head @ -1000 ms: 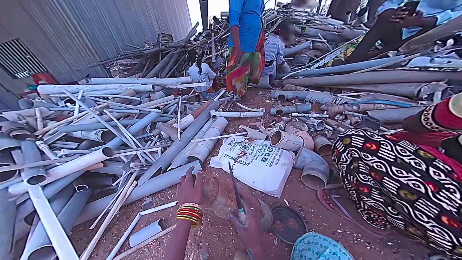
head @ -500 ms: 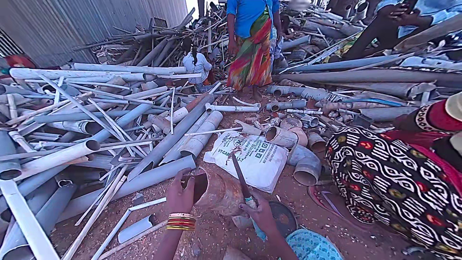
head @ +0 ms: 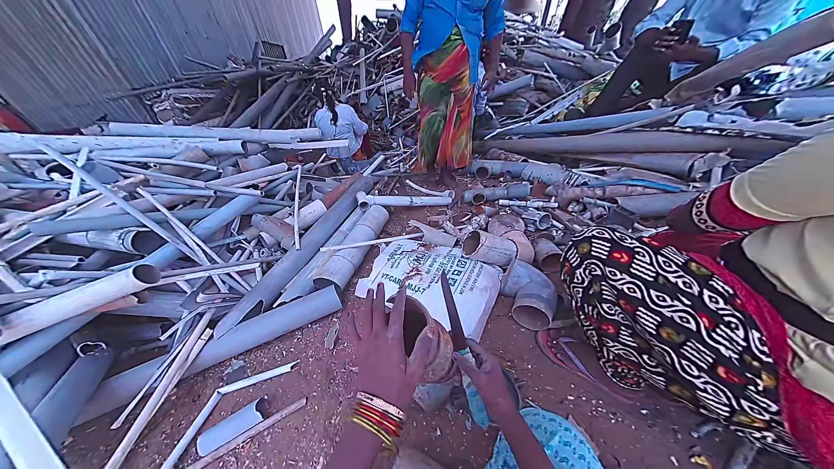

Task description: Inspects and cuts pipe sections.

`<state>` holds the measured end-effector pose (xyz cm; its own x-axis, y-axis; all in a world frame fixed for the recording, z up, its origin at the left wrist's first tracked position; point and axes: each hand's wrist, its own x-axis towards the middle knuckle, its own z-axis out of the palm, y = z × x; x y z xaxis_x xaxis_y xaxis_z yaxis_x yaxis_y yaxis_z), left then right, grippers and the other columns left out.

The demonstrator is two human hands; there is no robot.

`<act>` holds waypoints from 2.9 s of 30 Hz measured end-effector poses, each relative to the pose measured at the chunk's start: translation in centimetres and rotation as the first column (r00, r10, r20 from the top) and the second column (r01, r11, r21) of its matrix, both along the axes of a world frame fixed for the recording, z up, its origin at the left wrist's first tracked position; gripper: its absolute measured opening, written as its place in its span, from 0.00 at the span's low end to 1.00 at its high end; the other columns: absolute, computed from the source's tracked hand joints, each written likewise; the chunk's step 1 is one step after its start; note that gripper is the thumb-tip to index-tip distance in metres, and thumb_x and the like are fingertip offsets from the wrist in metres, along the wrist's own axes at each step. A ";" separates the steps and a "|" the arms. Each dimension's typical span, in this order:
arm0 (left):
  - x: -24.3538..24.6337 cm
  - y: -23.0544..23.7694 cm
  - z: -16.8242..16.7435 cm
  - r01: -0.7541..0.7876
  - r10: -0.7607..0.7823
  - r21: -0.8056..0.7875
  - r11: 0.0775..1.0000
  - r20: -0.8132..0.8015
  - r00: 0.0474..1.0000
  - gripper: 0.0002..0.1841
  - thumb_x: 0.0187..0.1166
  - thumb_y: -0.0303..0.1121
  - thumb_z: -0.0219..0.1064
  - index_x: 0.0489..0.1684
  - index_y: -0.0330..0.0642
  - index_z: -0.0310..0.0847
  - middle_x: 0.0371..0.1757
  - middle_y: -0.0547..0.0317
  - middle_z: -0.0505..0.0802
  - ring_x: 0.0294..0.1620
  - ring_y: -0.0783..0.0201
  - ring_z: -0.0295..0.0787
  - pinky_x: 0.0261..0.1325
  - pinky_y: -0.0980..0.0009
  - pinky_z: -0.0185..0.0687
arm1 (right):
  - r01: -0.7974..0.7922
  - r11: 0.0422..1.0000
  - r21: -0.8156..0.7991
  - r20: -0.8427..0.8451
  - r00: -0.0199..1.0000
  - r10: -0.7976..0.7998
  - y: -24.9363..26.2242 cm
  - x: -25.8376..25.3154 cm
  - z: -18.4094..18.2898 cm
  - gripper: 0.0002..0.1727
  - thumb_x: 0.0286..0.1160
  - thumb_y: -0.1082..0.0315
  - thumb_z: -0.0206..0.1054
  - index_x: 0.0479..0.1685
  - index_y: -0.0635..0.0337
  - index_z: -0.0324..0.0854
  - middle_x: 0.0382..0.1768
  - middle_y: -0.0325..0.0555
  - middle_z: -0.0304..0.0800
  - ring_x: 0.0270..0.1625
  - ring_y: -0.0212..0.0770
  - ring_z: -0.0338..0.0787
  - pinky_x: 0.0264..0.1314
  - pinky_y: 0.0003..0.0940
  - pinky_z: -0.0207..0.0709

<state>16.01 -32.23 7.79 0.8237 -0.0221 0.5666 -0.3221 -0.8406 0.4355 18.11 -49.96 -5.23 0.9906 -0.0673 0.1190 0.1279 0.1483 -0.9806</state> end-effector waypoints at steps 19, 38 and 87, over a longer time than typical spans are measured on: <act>0.4 0.1 2.2 0.132 -0.131 0.004 0.991 -0.112 0.985 0.39 0.61 0.53 0.72 0.72 0.35 0.81 0.65 0.35 0.87 0.66 0.32 0.81 0.69 0.32 0.65 | 0.482 0.789 0.381 -0.574 0.792 -0.207 -0.2 1.0 0.0 0.18 0.90 0.73 0.48 0.75 0.60 0.58 0.30 0.44 0.78 0.22 0.32 0.82 0.22 0.25 0.79; 0.1 -0.6 0.2 0.100 -0.109 0.073 0.992 0.125 0.986 0.37 0.70 0.63 0.55 0.65 0.44 0.89 0.61 0.44 0.92 0.70 0.32 0.81 0.74 0.23 0.52 | 0.341 0.908 0.243 -0.485 0.853 -0.190 -1.3 -1.8 2.4 0.24 0.93 0.69 0.46 0.85 0.57 0.57 0.31 0.41 0.78 0.15 0.27 0.76 0.13 0.21 0.71; -2.6 4.3 -1.7 0.424 -0.421 -0.104 0.900 0.049 0.906 0.36 0.91 0.53 0.31 0.73 0.38 0.81 0.71 0.47 0.87 0.75 0.56 0.79 0.79 0.46 0.60 | 0.148 0.866 -0.478 0.277 0.961 -0.011 4.7 -8.0 10.5 0.37 0.67 0.50 0.74 0.73 0.62 0.72 0.40 0.34 0.80 0.33 0.15 0.75 0.33 0.09 0.68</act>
